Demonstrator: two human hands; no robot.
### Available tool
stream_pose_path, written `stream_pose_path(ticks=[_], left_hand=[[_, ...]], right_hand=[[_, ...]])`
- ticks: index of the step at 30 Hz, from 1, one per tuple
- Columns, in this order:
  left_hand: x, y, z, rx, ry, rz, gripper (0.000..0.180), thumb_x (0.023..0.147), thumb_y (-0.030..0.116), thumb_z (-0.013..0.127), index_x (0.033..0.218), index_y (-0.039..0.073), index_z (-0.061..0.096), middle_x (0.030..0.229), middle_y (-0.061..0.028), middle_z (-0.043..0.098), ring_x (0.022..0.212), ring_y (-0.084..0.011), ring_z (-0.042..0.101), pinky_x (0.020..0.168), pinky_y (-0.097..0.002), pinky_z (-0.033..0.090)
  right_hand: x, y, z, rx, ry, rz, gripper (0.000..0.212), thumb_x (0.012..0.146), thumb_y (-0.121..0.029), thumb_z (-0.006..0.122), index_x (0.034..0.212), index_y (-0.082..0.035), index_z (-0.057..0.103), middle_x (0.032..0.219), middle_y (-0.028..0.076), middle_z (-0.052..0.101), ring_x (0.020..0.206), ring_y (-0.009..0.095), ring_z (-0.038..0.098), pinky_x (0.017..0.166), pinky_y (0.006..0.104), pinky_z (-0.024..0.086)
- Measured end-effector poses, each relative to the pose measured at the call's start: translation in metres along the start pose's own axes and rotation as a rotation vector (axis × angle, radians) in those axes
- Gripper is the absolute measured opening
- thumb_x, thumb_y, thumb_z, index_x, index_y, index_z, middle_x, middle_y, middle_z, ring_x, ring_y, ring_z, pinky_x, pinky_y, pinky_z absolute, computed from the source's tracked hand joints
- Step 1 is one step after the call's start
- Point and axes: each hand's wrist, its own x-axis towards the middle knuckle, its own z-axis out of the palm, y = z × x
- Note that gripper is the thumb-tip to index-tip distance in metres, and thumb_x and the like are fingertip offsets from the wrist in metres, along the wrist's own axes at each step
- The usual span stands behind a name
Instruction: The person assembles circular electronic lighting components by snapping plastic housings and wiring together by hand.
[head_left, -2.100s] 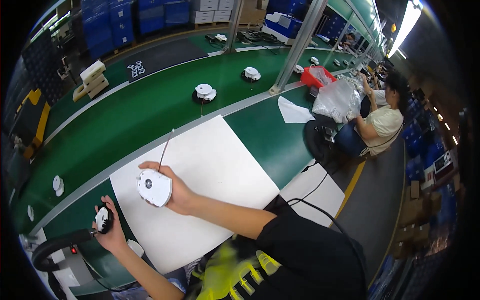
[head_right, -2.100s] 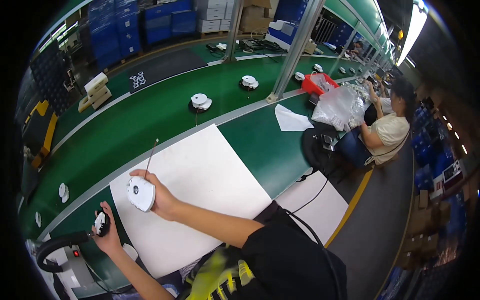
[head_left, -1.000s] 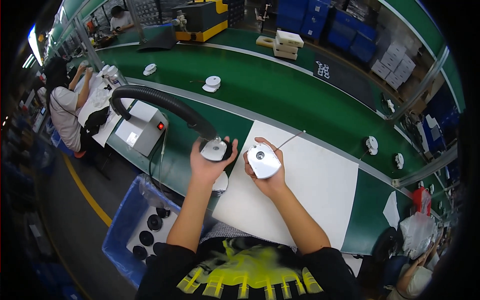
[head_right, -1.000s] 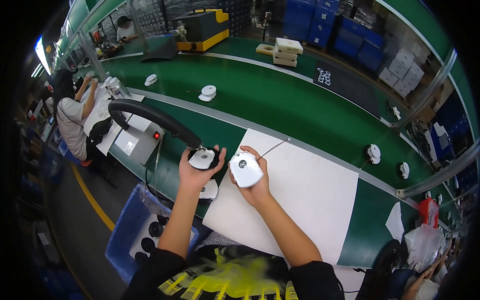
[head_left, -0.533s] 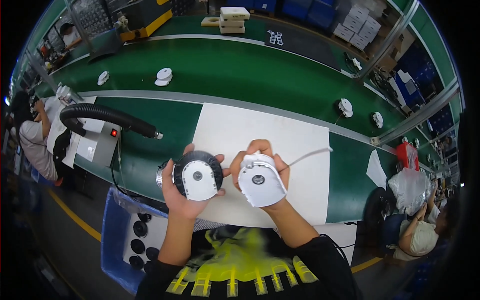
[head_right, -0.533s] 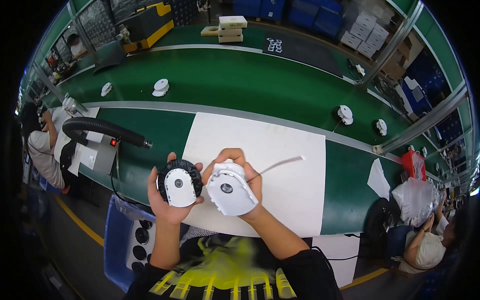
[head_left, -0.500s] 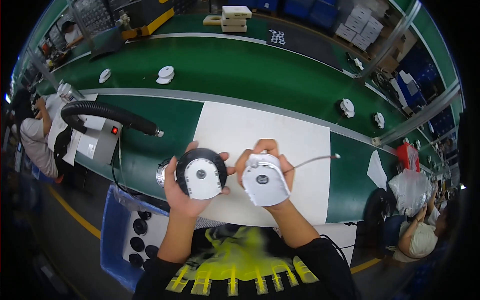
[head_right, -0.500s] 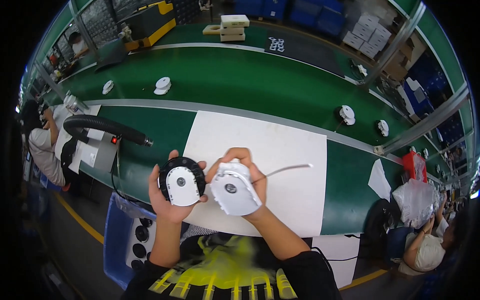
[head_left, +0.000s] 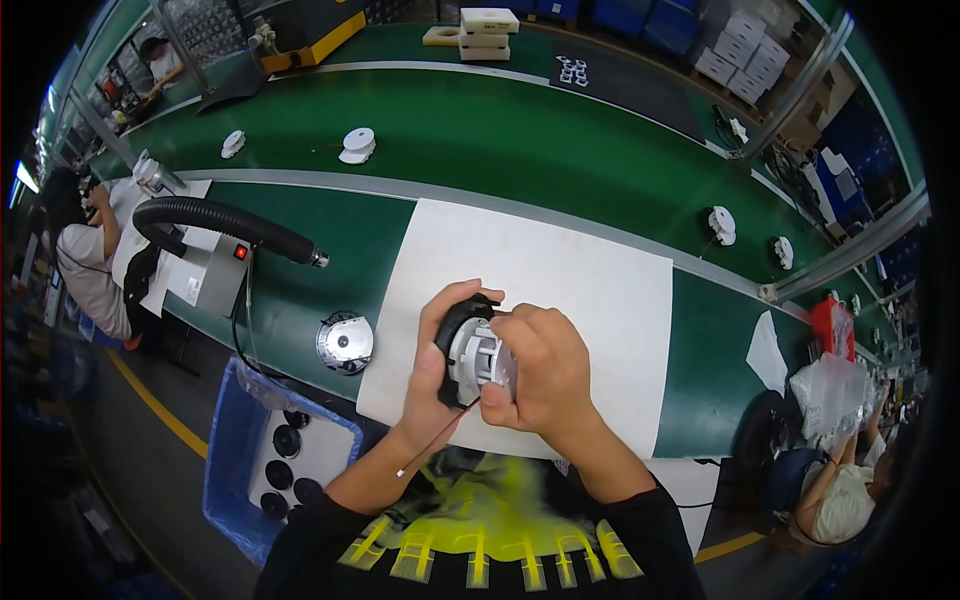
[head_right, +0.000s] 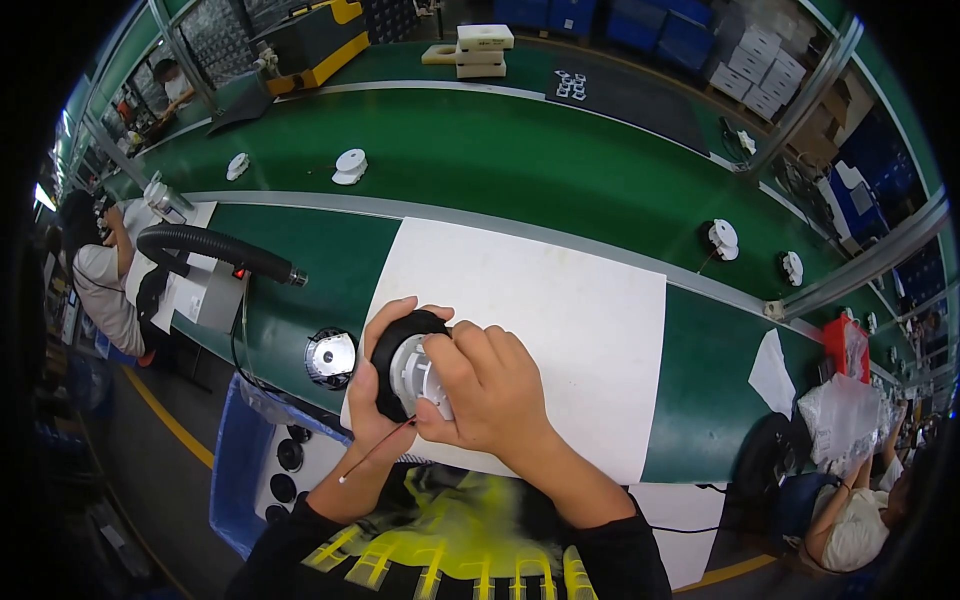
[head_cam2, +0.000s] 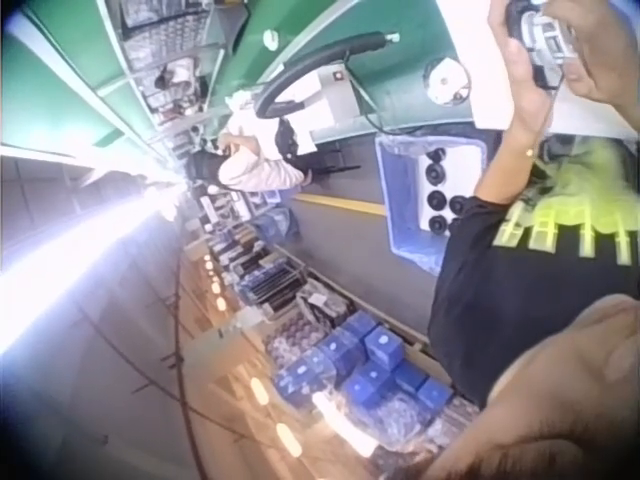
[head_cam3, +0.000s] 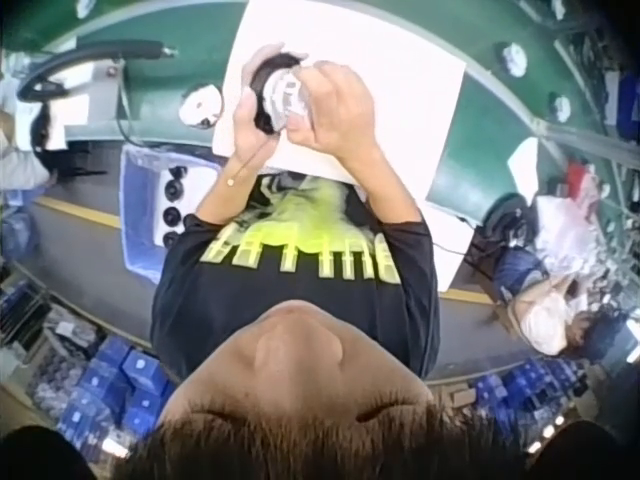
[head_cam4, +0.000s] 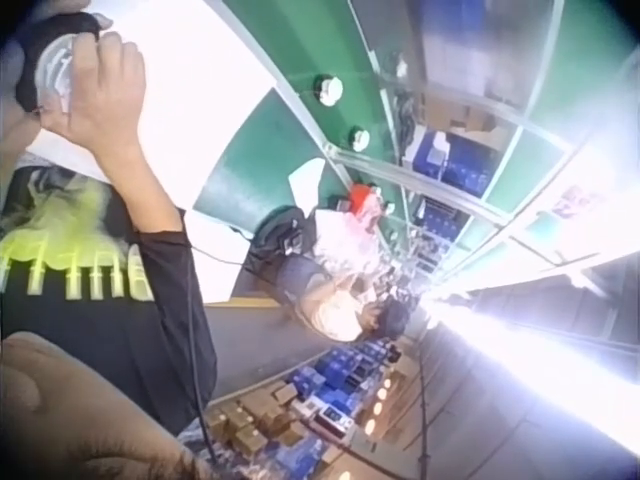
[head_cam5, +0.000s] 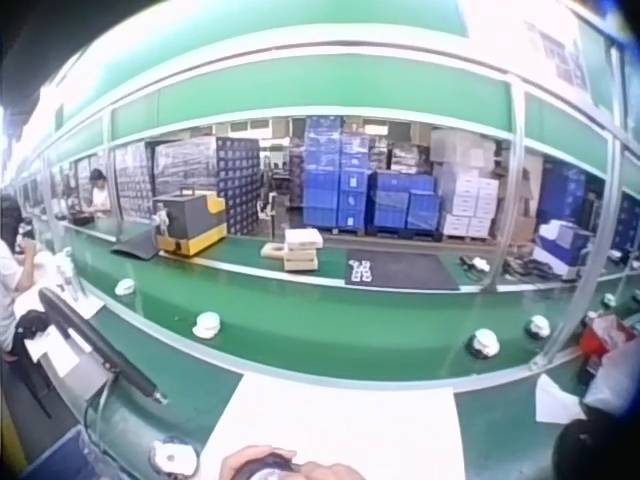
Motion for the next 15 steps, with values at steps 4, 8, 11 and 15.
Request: stream_pose_path(ticks=[4, 8, 11, 15], left_hand=[[-0.001, -0.003, 0.004, 0.121, -0.009, 0.003, 0.072, 0.094, 0.059, 0.044, 0.142, 0.007, 0.035, 0.137, -0.0154, 0.042, 0.122, -0.0230, 0.047, 0.104, -0.0364, 0.039], [-0.002, -0.007, 0.006, 0.135, -0.029, 0.007, 0.070, 0.094, 0.058, 0.044, 0.141, 0.007, 0.035, 0.138, -0.0158, 0.042, 0.122, -0.0235, 0.047, 0.105, -0.0370, 0.038], [-0.003, -0.013, 0.006, 0.220, -0.050, 0.048, 0.063, 0.097, 0.052, 0.032, 0.141, 0.007, 0.034, 0.138, -0.0198, 0.044, 0.119, -0.0255, 0.049, 0.103, -0.0390, 0.038], [-0.007, -0.018, -0.001, 0.127, -0.067, -0.013, 0.066, 0.097, 0.054, 0.041, 0.142, 0.006, 0.034, 0.141, -0.0142, 0.039, 0.124, -0.0213, 0.044, 0.106, -0.0368, 0.036]], right_hand=[[-0.002, 0.001, 0.000, -0.026, 0.012, -0.015, 0.049, 0.084, -0.044, 0.058, 0.116, -0.007, 0.053, 0.096, 0.015, 0.056, 0.066, 0.026, 0.049, 0.057, 0.0364, 0.040], [-0.006, 0.003, 0.000, -0.064, 0.044, -0.051, 0.048, 0.086, -0.046, 0.056, 0.115, -0.007, 0.053, 0.097, 0.015, 0.057, 0.065, 0.025, 0.048, 0.056, 0.0362, 0.038], [-0.011, 0.008, 0.001, -0.062, 0.052, -0.071, 0.047, 0.087, -0.047, 0.054, 0.113, -0.007, 0.054, 0.098, 0.016, 0.058, 0.065, 0.026, 0.046, 0.056, 0.0367, 0.037], [-0.015, 0.002, -0.007, -0.048, -0.154, 0.070, 0.048, 0.089, -0.049, 0.051, 0.118, -0.011, 0.058, 0.115, 0.018, 0.057, 0.085, 0.030, 0.053, 0.075, 0.0448, 0.043]])
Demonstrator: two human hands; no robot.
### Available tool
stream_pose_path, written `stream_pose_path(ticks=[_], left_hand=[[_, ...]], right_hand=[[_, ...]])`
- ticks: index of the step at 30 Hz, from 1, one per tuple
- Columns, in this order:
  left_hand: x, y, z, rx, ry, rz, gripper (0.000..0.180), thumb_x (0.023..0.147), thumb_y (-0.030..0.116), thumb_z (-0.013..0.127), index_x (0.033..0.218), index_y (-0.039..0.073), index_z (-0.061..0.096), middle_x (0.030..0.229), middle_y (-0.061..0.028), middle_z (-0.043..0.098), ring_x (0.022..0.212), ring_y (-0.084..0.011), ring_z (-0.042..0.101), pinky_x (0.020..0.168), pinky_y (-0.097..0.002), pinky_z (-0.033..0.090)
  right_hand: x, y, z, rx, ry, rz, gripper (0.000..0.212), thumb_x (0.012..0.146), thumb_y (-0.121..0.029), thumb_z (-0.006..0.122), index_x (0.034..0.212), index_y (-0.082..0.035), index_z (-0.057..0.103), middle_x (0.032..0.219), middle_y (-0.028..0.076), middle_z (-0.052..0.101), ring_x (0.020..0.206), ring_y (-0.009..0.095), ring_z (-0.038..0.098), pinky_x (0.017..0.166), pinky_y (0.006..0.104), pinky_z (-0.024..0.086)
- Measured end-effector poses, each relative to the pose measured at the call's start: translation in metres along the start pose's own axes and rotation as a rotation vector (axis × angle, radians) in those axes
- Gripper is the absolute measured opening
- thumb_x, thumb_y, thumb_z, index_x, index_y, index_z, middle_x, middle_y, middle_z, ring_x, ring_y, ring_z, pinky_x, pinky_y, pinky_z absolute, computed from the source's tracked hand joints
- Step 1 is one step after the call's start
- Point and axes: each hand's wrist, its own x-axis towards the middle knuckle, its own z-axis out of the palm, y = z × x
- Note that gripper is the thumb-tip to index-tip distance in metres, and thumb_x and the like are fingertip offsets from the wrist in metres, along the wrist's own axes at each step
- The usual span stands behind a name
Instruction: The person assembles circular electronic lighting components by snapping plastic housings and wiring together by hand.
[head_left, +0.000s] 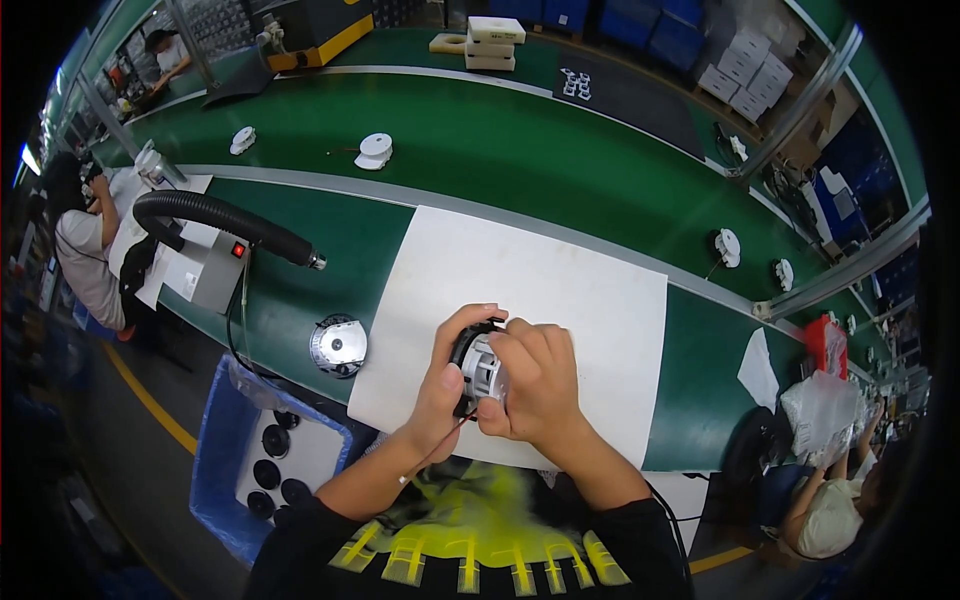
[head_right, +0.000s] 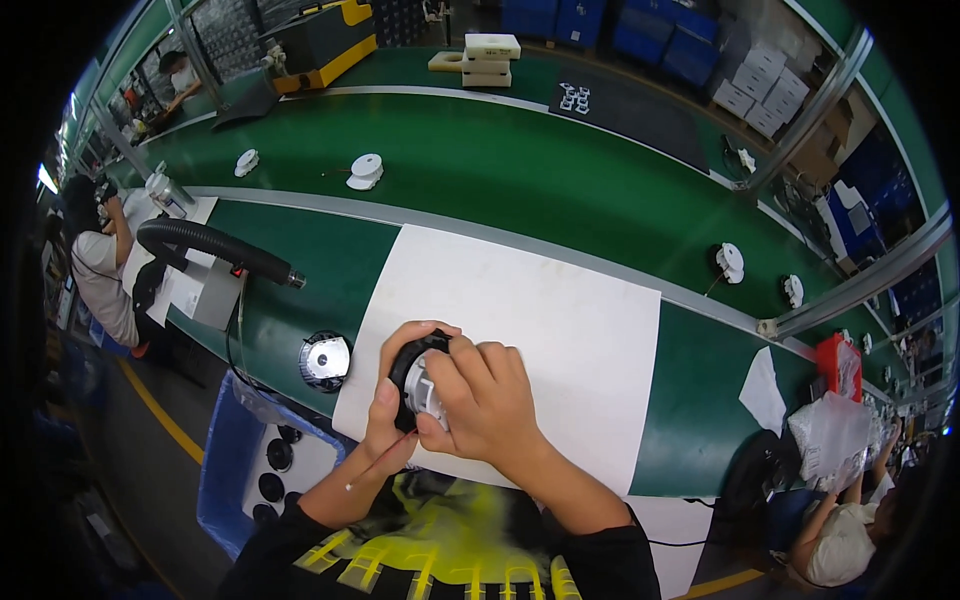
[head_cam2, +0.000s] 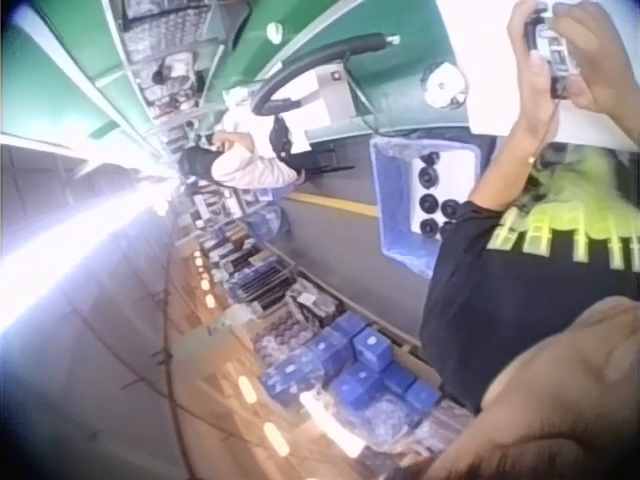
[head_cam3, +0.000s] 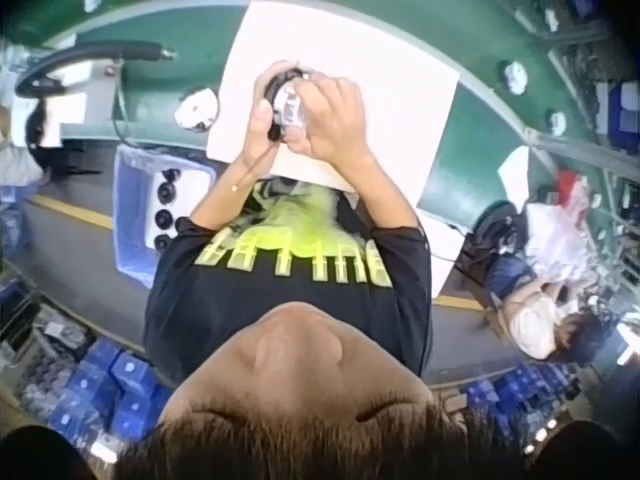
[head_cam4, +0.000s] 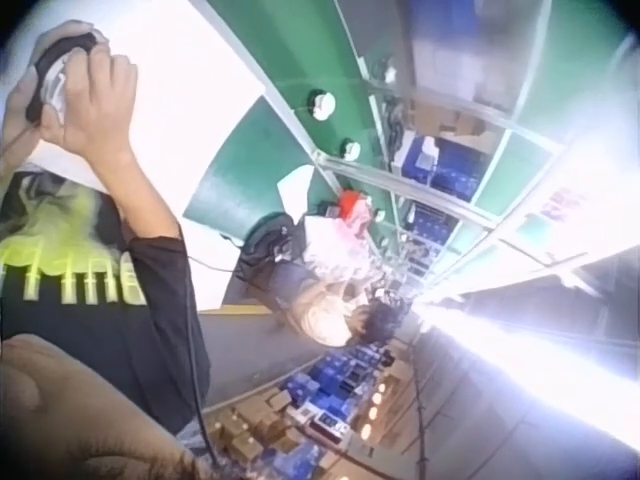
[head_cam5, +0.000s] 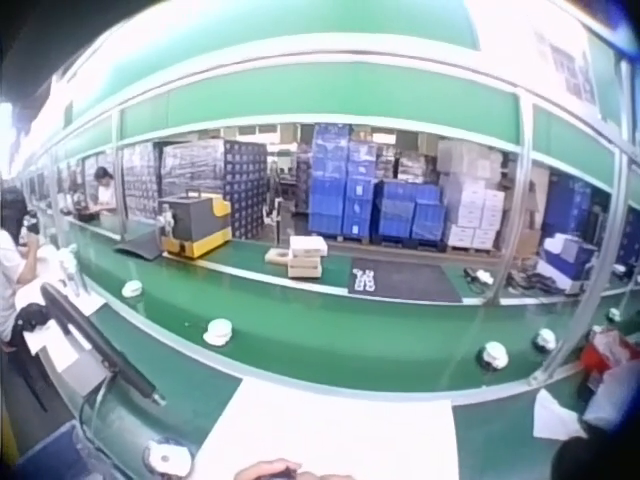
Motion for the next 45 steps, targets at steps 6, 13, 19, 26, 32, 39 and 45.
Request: stream_pose_path(ticks=[6, 13, 19, 26, 32, 39, 45], left_hand=[[-0.015, -0.006, -0.015, 0.085, -0.307, -0.051, 0.085, 0.097, 0.064, 0.035, 0.150, -0.001, 0.020, 0.152, -0.0160, 0.028, 0.140, -0.0280, 0.030, 0.113, -0.0415, 0.028], [0.017, -0.018, -0.001, 0.196, -0.360, -0.099, 0.070, 0.103, 0.036, 0.039, 0.152, 0.000, 0.006, 0.154, -0.0195, 0.022, 0.140, -0.0279, 0.029, 0.113, -0.0379, 0.026], [0.142, -0.100, 0.044, -0.326, 0.025, -0.654, 0.040, 0.103, 0.045, 0.037, 0.129, 0.018, 0.051, 0.128, -0.0076, 0.051, 0.117, -0.0218, 0.049, 0.099, -0.0403, 0.043], [0.314, -0.191, 0.030, -0.784, 0.147, -0.741, 0.074, 0.096, 0.067, 0.030, 0.134, 0.005, 0.043, 0.141, -0.0263, 0.039, 0.128, -0.0459, 0.038, 0.106, -0.0659, 0.033], [0.298, -0.183, 0.016, -0.739, 0.225, -0.647, 0.061, 0.104, 0.047, 0.026, 0.153, 0.011, 0.024, 0.151, -0.0297, 0.025, 0.140, -0.0422, 0.031, 0.112, -0.0574, 0.032], [0.062, -0.033, -0.039, 0.066, -0.107, -0.329, 0.033, 0.100, 0.017, 0.048, 0.130, 0.004, 0.049, 0.116, -0.0127, 0.060, 0.102, -0.0253, 0.063, 0.089, -0.0362, 0.051], [-0.044, 0.022, -0.160, 1.726, 0.594, 0.158, 0.038, 0.091, 0.014, 0.063, 0.126, 0.004, 0.055, 0.103, -0.0206, 0.061, 0.100, -0.0240, 0.061, 0.081, -0.0356, 0.049]], right_hand=[[-0.007, 0.002, -0.003, 0.084, -0.002, -0.236, 0.052, 0.090, -0.047, 0.050, 0.137, -0.023, 0.055, 0.151, 0.020, 0.033, 0.145, 0.043, 0.019, 0.111, 0.0685, 0.009], [-0.012, 0.040, 0.010, 0.346, 0.156, -0.078, 0.055, 0.094, -0.040, 0.043, 0.137, -0.007, 0.052, 0.150, 0.029, 0.032, 0.143, 0.049, 0.023, 0.111, 0.0654, 0.017], [-0.013, 0.096, -0.036, -0.232, 0.238, 0.274, 0.063, 0.097, -0.042, 0.040, 0.144, 0.000, 0.039, 0.153, 0.028, 0.027, 0.143, 0.049, 0.020, 0.114, 0.0577, 0.017], [-0.060, 0.043, -0.081, -0.113, 0.221, 0.455, 0.046, 0.093, -0.021, 0.051, 0.133, 0.002, 0.048, 0.142, 0.024, 0.039, 0.130, 0.040, 0.037, 0.110, 0.0482, 0.027], [-0.054, 0.044, -0.073, -0.078, 0.182, 0.535, 0.028, 0.092, -0.012, 0.054, 0.117, 0.000, 0.059, 0.124, 0.022, 0.052, 0.119, 0.036, 0.047, 0.104, 0.0434, 0.035], [0.022, 0.088, -0.008, 0.224, 0.151, 0.552, 0.019, 0.096, -0.013, 0.050, 0.109, -0.004, 0.061, 0.108, 0.013, 0.061, 0.096, 0.028, 0.057, 0.086, 0.0382, 0.045], [0.134, 0.128, 0.116, -0.151, -0.470, 0.539, 0.045, 0.100, -0.046, 0.039, 0.130, -0.014, 0.051, 0.119, 0.020, 0.061, 0.098, 0.038, 0.064, 0.084, 0.0461, 0.050]])
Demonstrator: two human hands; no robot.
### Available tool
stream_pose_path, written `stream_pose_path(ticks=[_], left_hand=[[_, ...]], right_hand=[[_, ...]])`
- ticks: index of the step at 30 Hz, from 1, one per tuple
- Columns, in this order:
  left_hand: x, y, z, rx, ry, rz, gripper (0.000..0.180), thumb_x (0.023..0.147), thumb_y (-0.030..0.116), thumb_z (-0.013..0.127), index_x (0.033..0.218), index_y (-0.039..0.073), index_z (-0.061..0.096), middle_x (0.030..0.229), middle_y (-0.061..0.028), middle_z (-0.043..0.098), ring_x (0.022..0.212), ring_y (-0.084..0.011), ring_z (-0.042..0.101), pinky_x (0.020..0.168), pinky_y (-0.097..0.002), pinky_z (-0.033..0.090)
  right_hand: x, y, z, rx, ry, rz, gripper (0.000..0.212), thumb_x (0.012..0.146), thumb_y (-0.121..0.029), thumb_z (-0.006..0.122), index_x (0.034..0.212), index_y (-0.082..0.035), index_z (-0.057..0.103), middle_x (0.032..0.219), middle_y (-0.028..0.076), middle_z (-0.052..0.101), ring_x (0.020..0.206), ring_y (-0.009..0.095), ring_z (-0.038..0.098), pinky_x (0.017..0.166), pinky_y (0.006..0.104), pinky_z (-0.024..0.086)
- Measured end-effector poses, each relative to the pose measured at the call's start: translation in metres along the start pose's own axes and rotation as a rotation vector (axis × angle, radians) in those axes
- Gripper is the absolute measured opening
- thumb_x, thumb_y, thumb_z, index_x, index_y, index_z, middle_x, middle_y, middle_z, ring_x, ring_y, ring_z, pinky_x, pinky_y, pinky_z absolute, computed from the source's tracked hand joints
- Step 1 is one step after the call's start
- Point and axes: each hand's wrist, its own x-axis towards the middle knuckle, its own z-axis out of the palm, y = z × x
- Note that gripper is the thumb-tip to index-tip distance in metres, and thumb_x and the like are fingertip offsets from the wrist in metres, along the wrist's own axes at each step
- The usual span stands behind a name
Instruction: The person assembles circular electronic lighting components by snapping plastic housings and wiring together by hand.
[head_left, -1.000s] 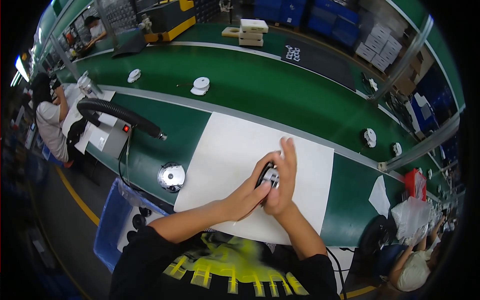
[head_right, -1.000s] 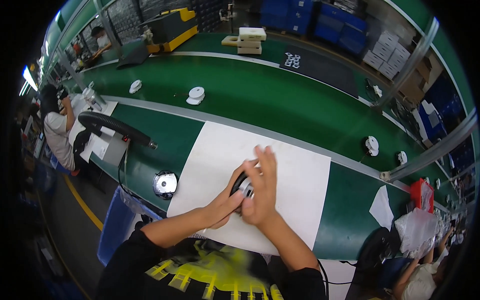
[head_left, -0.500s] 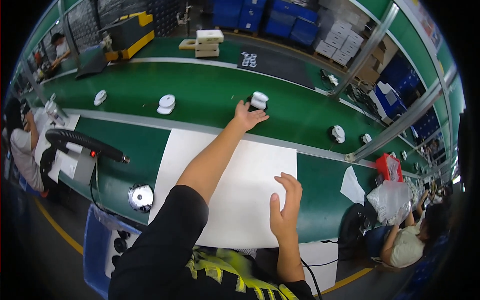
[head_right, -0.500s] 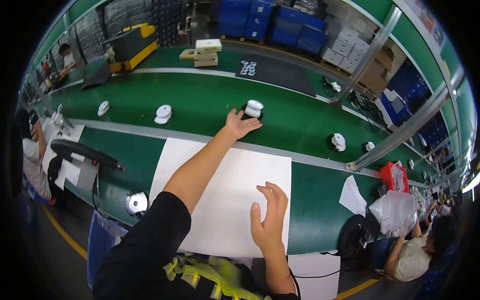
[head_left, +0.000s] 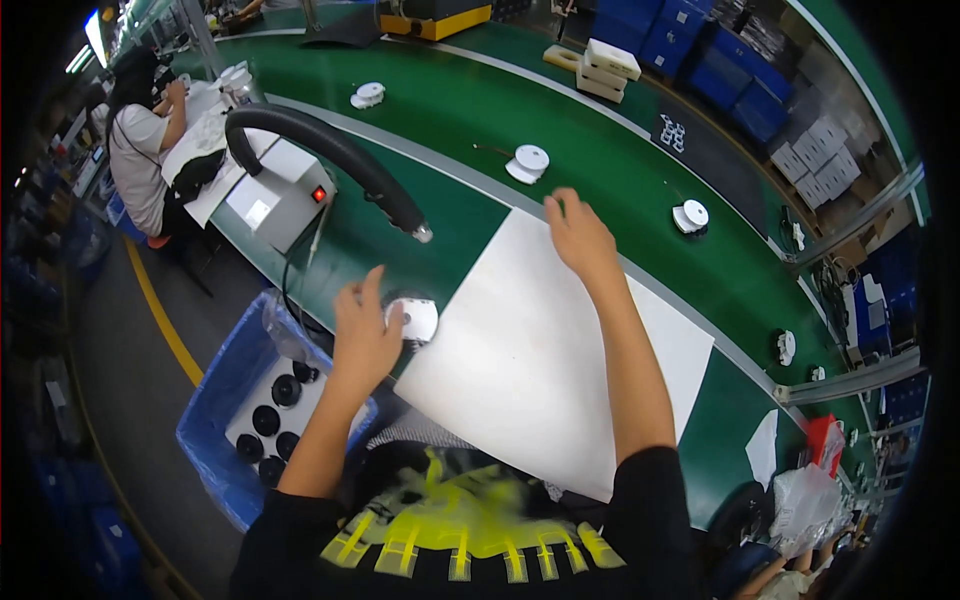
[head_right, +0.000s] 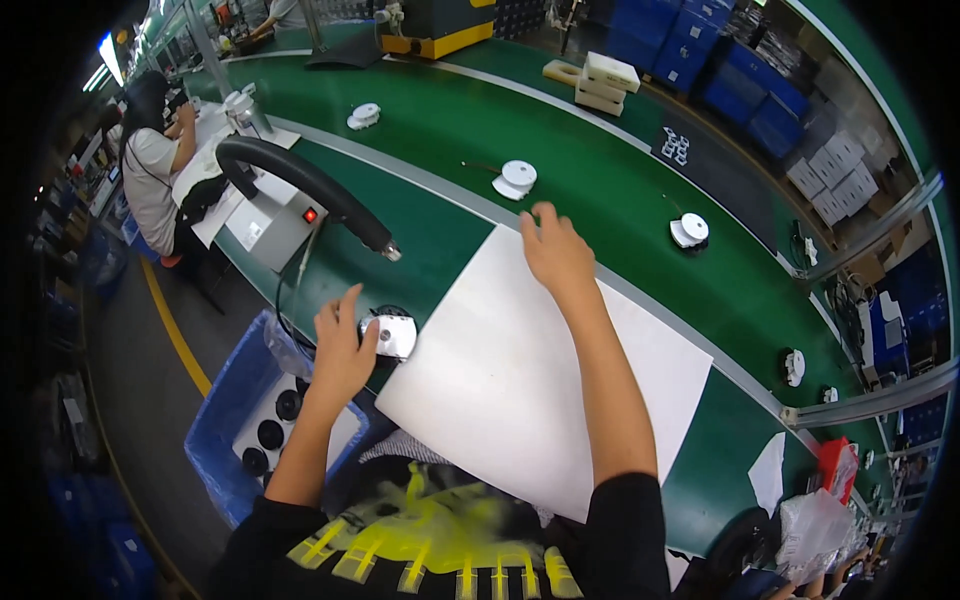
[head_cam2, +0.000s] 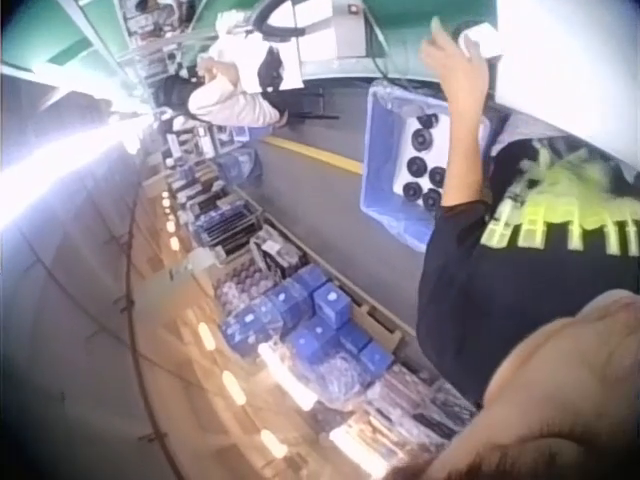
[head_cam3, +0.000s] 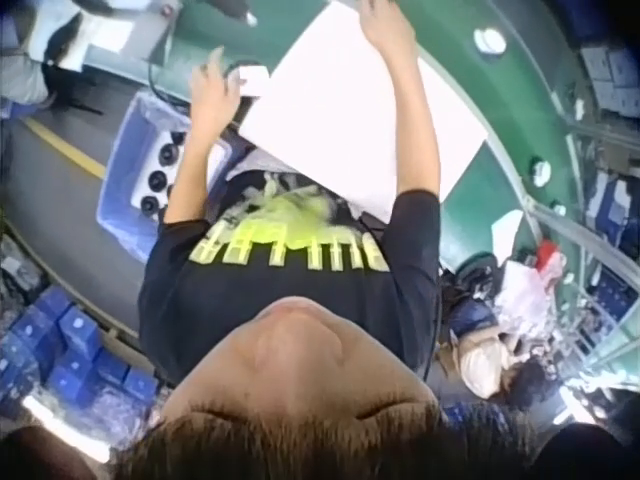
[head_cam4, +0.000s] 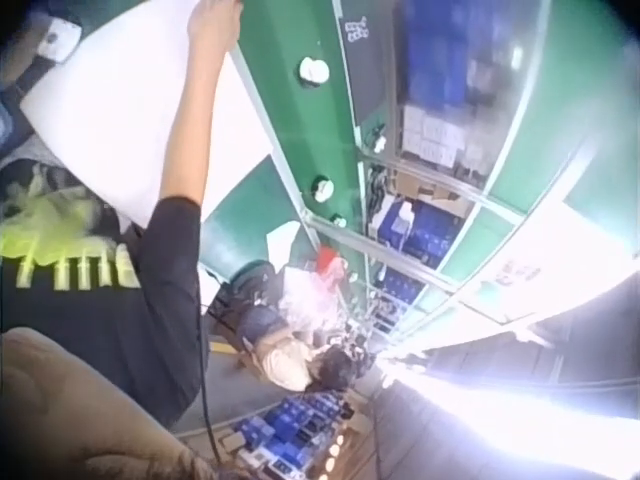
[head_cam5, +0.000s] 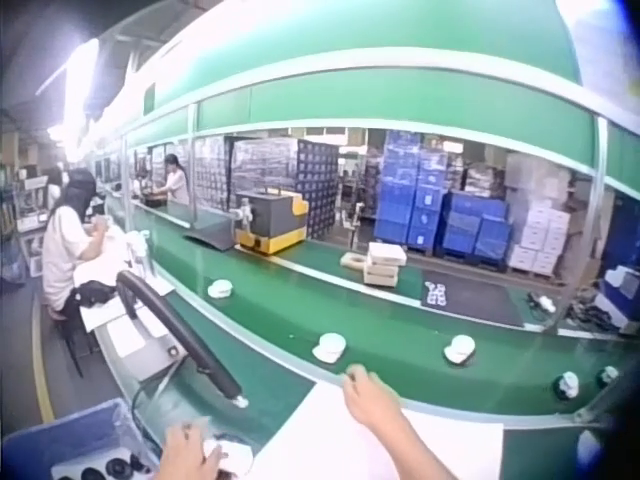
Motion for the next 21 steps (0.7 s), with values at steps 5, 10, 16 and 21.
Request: stream_pose_path(ticks=[5, 10, 16, 21], left_hand=[[0.003, -0.036, -0.006, -0.313, -0.455, -0.434, 0.042, 0.082, 0.012, 0.072, 0.119, -0.003, 0.058, 0.078, -0.0178, 0.063, 0.070, -0.0228, 0.063, 0.064, -0.0326, 0.049], [-0.018, -0.052, 0.005, -0.870, -0.309, -0.589, 0.019, 0.082, 0.006, 0.070, 0.096, -0.006, 0.067, 0.085, -0.0070, 0.070, 0.073, -0.0132, 0.063, 0.068, -0.0293, 0.051], [0.019, -0.048, 0.027, -2.309, -0.294, -0.844, 0.057, 0.090, 0.034, 0.053, 0.132, -0.002, 0.047, 0.136, -0.0205, 0.051, 0.131, -0.0389, 0.046, 0.102, -0.0598, 0.041], [0.077, -0.034, 0.062, -2.649, -0.502, -1.088, 0.053, 0.093, 0.049, 0.045, 0.133, 0.016, 0.053, 0.143, -0.0264, 0.041, 0.132, -0.0465, 0.037, 0.087, -0.0482, 0.046]], right_hand=[[0.115, -0.041, 0.044, -0.269, -0.084, 0.214, 0.070, 0.095, -0.067, 0.029, 0.151, -0.026, 0.031, 0.135, 0.023, 0.049, 0.113, 0.036, 0.060, 0.087, 0.0454, 0.050], [0.159, -0.030, 0.073, -0.493, -0.014, 0.227, 0.061, 0.097, -0.056, 0.037, 0.150, -0.027, 0.031, 0.129, 0.019, 0.051, 0.111, 0.040, 0.060, 0.089, 0.0520, 0.049], [0.152, -0.004, 0.075, -0.350, 0.107, 0.146, 0.047, 0.099, -0.040, 0.043, 0.142, -0.020, 0.039, 0.121, 0.023, 0.056, 0.098, 0.037, 0.067, 0.076, 0.0423, 0.053], [0.078, -0.005, 0.037, 0.776, 0.097, 0.144, 0.041, 0.099, -0.041, 0.041, 0.132, -0.017, 0.046, 0.104, 0.017, 0.064, 0.083, 0.026, 0.067, 0.067, 0.0351, 0.051]])
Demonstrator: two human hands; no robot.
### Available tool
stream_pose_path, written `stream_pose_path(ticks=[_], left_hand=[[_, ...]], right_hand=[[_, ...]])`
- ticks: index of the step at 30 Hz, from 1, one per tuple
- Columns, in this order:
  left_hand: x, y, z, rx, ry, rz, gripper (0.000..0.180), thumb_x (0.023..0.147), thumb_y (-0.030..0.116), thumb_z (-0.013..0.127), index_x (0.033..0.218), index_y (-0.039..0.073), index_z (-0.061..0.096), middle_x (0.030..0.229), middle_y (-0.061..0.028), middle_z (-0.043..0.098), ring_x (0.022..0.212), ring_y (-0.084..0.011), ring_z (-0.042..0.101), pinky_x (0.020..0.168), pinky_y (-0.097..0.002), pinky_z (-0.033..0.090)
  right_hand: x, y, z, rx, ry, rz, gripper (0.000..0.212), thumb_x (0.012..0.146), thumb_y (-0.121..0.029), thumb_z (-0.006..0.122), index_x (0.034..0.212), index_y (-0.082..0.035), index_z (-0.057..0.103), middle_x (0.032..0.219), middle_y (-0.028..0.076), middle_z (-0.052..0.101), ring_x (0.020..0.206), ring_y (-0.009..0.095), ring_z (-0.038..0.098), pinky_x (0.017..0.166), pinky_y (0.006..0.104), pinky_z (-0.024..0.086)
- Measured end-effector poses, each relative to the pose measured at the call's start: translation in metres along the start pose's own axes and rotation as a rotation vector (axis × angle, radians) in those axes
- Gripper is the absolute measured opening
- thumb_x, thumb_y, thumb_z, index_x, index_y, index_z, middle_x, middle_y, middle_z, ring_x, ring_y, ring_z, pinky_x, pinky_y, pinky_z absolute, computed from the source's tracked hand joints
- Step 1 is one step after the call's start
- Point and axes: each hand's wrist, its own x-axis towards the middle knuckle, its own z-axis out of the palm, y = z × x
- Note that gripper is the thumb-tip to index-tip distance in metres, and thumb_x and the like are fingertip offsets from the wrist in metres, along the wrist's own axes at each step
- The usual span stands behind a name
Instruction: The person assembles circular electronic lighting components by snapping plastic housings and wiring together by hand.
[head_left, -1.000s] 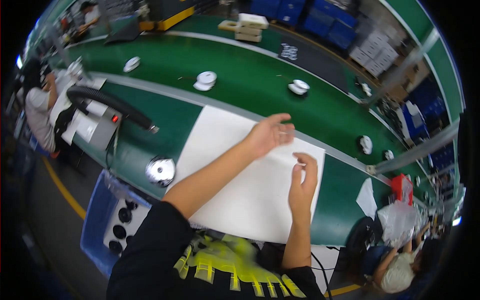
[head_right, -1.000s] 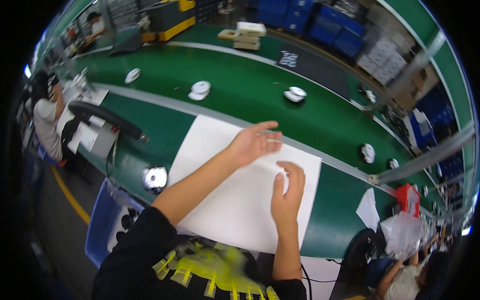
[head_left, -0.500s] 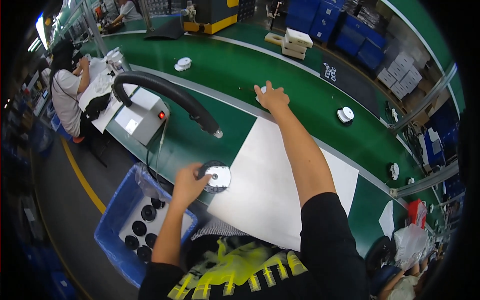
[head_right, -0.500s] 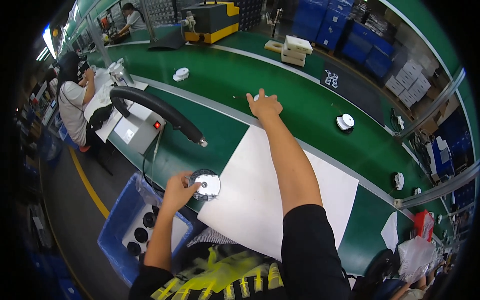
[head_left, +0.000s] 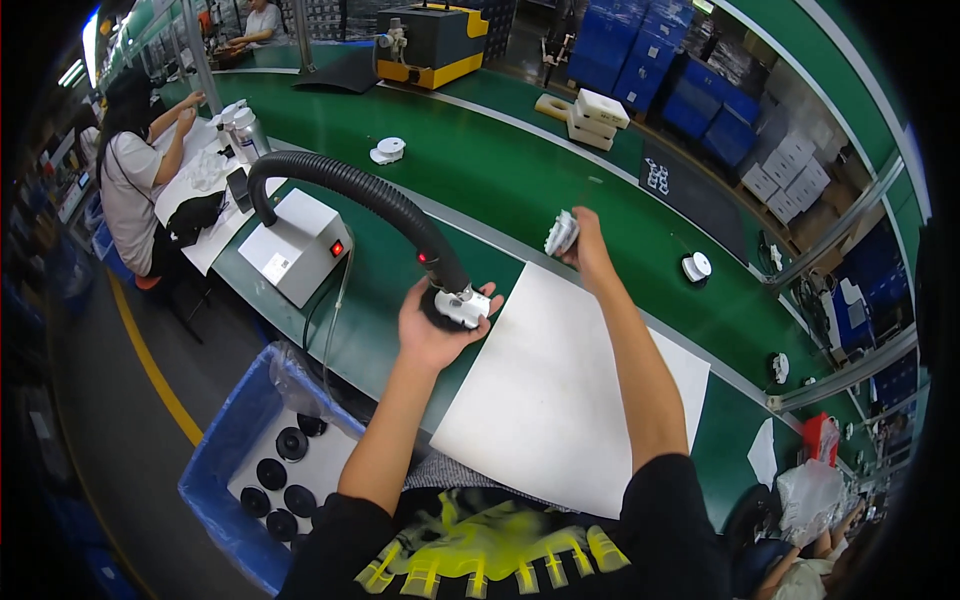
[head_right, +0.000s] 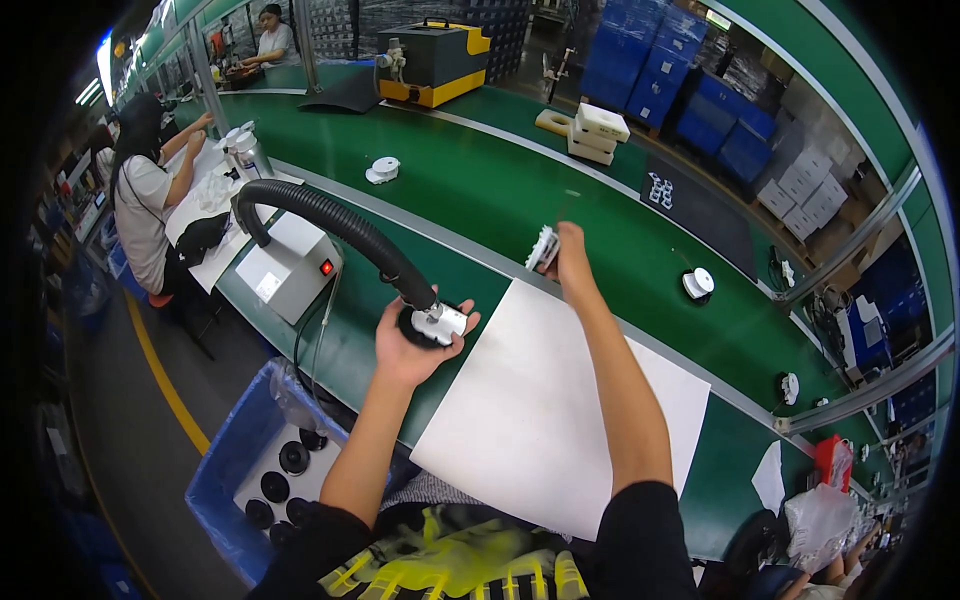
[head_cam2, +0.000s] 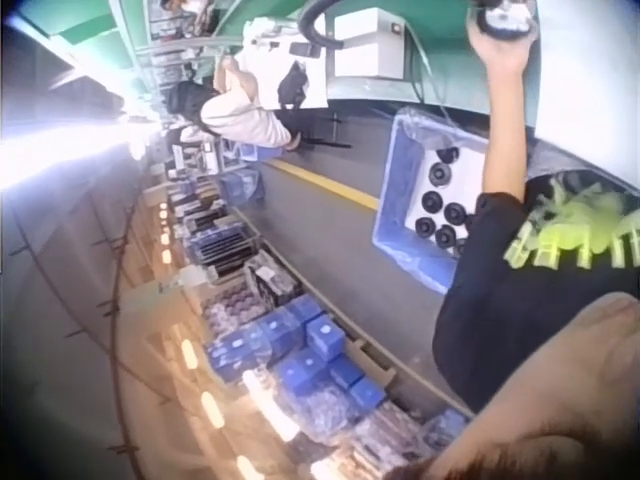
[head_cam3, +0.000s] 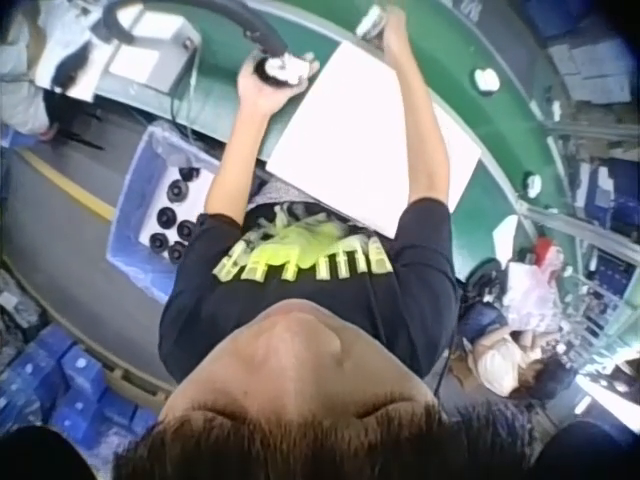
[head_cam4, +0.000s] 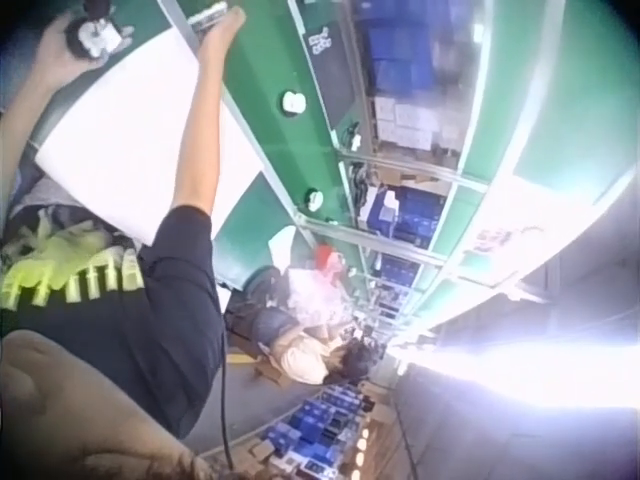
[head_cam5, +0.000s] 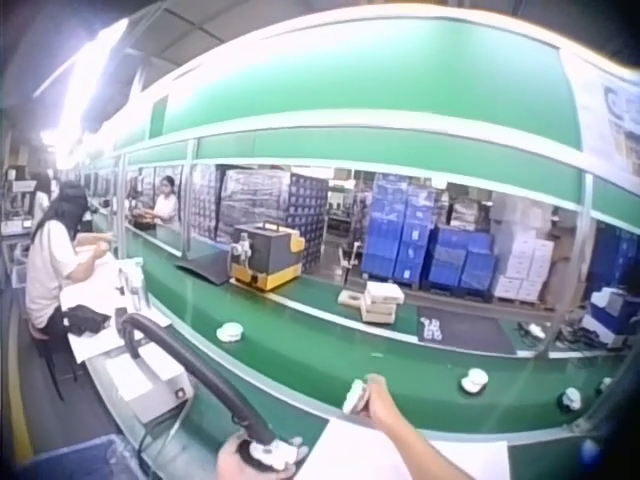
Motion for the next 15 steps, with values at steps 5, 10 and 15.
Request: stream_pose_path(ticks=[5, 10, 15], left_hand=[[-0.026, -0.015, -0.006, -0.084, -0.054, -0.149, 0.052, 0.093, 0.051, 0.045, 0.132, 0.019, 0.056, 0.137, -0.0260, 0.044, 0.121, -0.0419, 0.044, 0.084, -0.0466, 0.046], [-0.111, -0.045, -0.014, -0.183, 0.215, 0.110, 0.067, 0.093, 0.048, 0.048, 0.140, 0.002, 0.043, 0.142, -0.0297, 0.039, 0.138, -0.0461, 0.030, 0.102, -0.0590, 0.038], [-0.173, -0.030, -0.032, -0.066, -0.009, 0.225, 0.059, 0.093, 0.059, 0.046, 0.139, 0.021, 0.049, 0.146, -0.0177, 0.041, 0.134, -0.0423, 0.037, 0.086, -0.0508, 0.048]], right_hand=[[-0.088, 0.006, 0.038, 1.021, -0.213, 0.334, 0.040, 0.098, -0.047, 0.036, 0.110, -0.016, 0.058, 0.090, 0.006, 0.065, 0.074, 0.021, 0.063, 0.053, 0.0322, 0.044], [-0.131, 0.014, 0.118, 1.075, -0.347, 0.336, 0.031, 0.102, -0.038, 0.035, 0.118, -0.018, 0.053, 0.089, 0.009, 0.064, 0.065, 0.020, 0.058, 0.045, 0.0289, 0.041], [-0.163, 0.007, 0.119, 1.188, -0.496, 0.326, 0.037, 0.103, -0.037, 0.028, 0.118, -0.016, 0.055, 0.083, 0.022, 0.059, 0.048, 0.023, 0.049, 0.043, 0.0311, 0.039]])
